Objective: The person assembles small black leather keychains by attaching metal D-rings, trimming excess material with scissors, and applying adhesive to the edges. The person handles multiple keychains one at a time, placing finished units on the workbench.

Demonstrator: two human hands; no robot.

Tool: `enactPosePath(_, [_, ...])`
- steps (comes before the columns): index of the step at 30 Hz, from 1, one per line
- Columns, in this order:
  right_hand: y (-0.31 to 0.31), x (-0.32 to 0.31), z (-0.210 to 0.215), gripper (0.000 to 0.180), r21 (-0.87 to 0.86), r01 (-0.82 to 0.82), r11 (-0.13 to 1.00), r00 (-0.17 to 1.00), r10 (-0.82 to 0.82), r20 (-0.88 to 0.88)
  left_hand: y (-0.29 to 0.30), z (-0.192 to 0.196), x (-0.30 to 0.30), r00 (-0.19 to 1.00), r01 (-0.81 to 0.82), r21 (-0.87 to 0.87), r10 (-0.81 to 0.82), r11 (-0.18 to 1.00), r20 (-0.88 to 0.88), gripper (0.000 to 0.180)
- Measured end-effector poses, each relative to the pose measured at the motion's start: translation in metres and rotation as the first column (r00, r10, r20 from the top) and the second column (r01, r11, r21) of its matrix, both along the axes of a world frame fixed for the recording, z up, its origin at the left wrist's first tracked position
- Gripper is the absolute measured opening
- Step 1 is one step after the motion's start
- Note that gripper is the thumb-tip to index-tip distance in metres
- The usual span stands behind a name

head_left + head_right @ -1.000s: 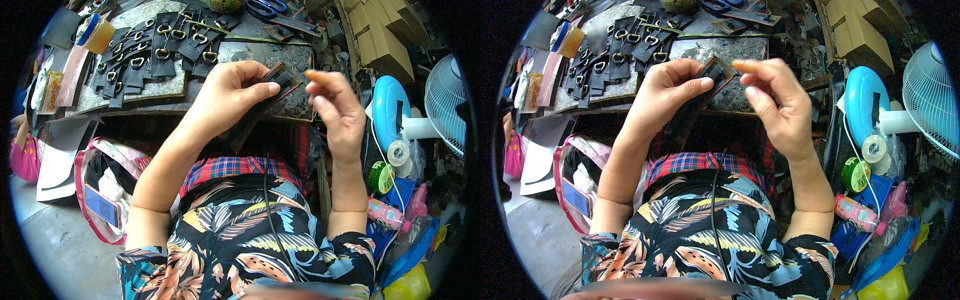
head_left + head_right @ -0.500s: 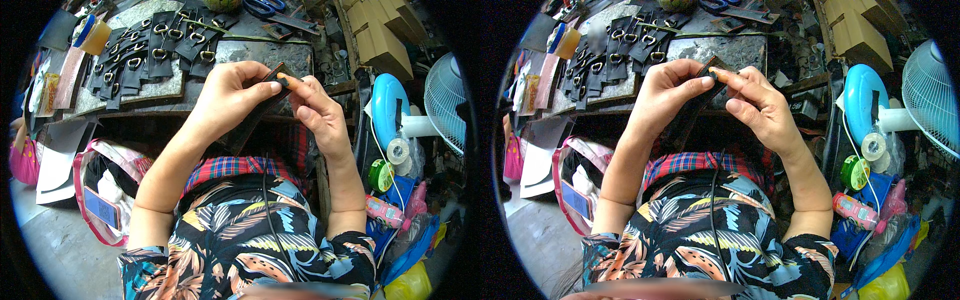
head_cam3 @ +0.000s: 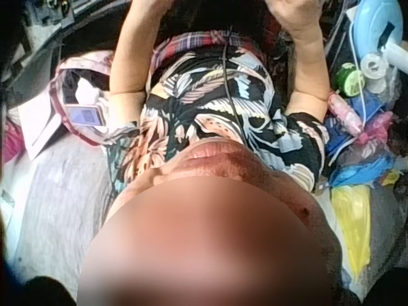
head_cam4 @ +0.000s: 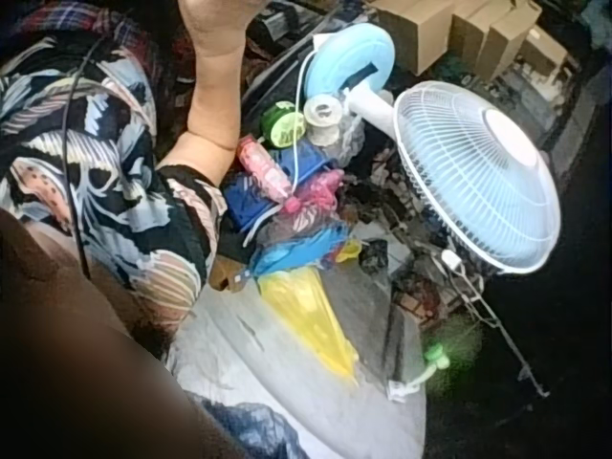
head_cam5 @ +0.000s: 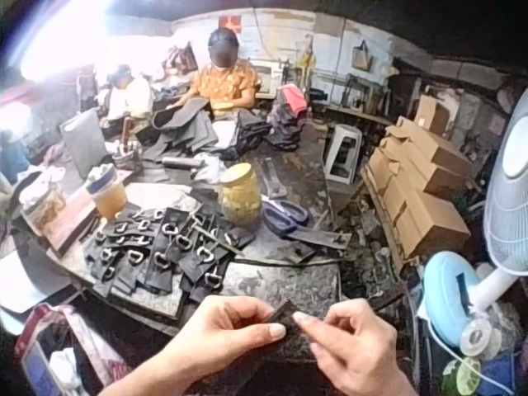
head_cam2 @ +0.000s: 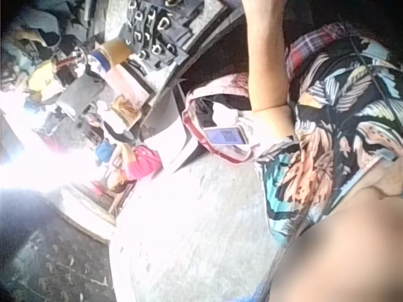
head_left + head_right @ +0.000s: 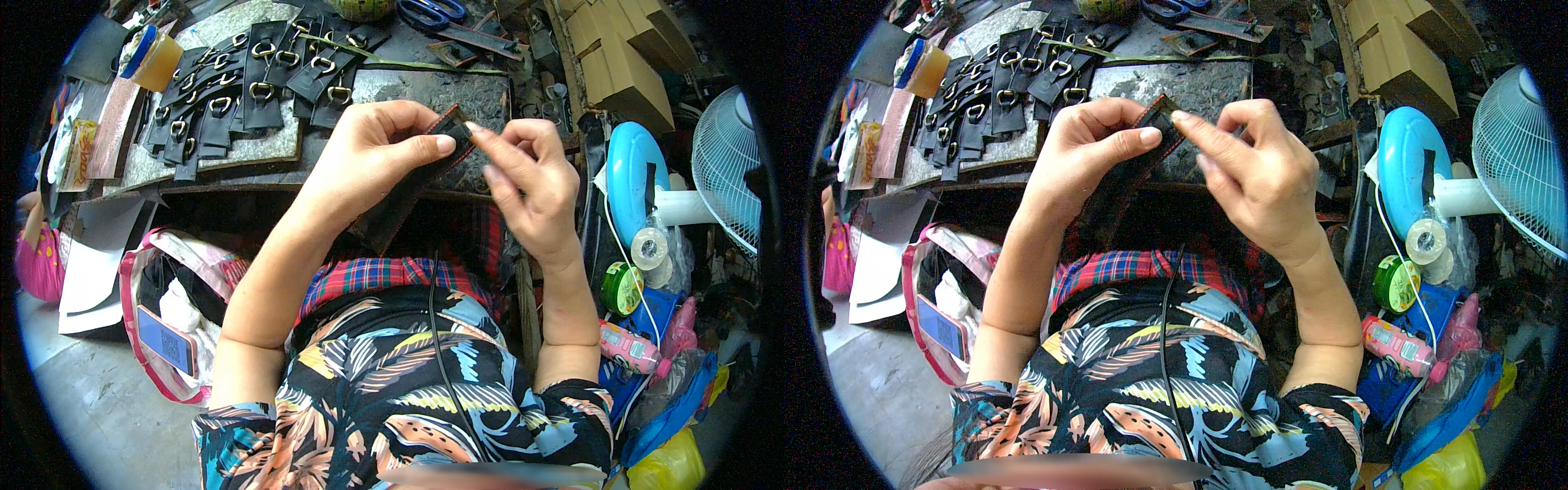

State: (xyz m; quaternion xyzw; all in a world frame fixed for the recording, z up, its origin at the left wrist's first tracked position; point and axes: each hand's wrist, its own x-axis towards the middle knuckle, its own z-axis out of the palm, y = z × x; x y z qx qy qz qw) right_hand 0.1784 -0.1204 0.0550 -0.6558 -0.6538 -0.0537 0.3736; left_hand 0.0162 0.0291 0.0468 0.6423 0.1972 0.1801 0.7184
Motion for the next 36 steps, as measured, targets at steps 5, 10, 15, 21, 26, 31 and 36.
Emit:
enactPosePath(5, [0.004, -0.006, -0.005, 0.053, -0.004, 0.093, 0.996, 0.962, -0.089, 0.259, -0.001, 0.0, 0.003, 0.999, 0.002, 0.025, -0.004, 1.0, 0.046, 0.02])
enactPosePath(10, [0.004, 0.002, 0.004, 0.052, -0.02, 0.039, 0.999, 0.97, -0.033, 0.242, 0.004, 0.002, 0.0, 0.999, -0.044, -0.087, 0.046, 0.995, 0.021, 0.017])
enactPosePath(15, [0.02, 0.009, 0.016, 0.046, 0.145, -0.12, 0.982, 0.96, 0.152, -0.235, 0.005, 0.003, 0.012, 0.944, -0.202, -0.285, 0.263, 0.937, 0.199, 0.016])
enactPosePath(21, [0.059, -0.002, 0.019, 0.086, -0.099, -0.255, 0.962, 0.723, 0.122, -0.68, 0.01, 0.009, 0.029, 0.867, -0.252, -0.376, 0.381, 0.892, 0.322, 0.024])
enactPosePath(26, [0.149, 0.091, 0.038, 0.084, -0.109, -0.142, 0.984, 0.877, 0.074, -0.475, 0.038, 0.021, 0.023, 0.852, -0.396, -0.11, 0.409, 0.912, 0.327, 0.056])
enactPosePath(31, [0.273, 0.202, 0.009, 0.058, -0.378, 0.215, 0.901, 0.974, -0.228, 0.011, 0.104, 0.037, 0.028, 0.876, -0.432, 0.808, 0.399, 0.399, 0.271, 0.046])
enactPosePath(36, [0.335, 0.241, -0.045, 0.088, -0.321, 0.108, 0.941, 0.988, -0.137, -0.069, 0.165, 0.032, 0.054, 0.857, -0.387, 0.912, 0.419, 0.134, 0.301, 0.036])
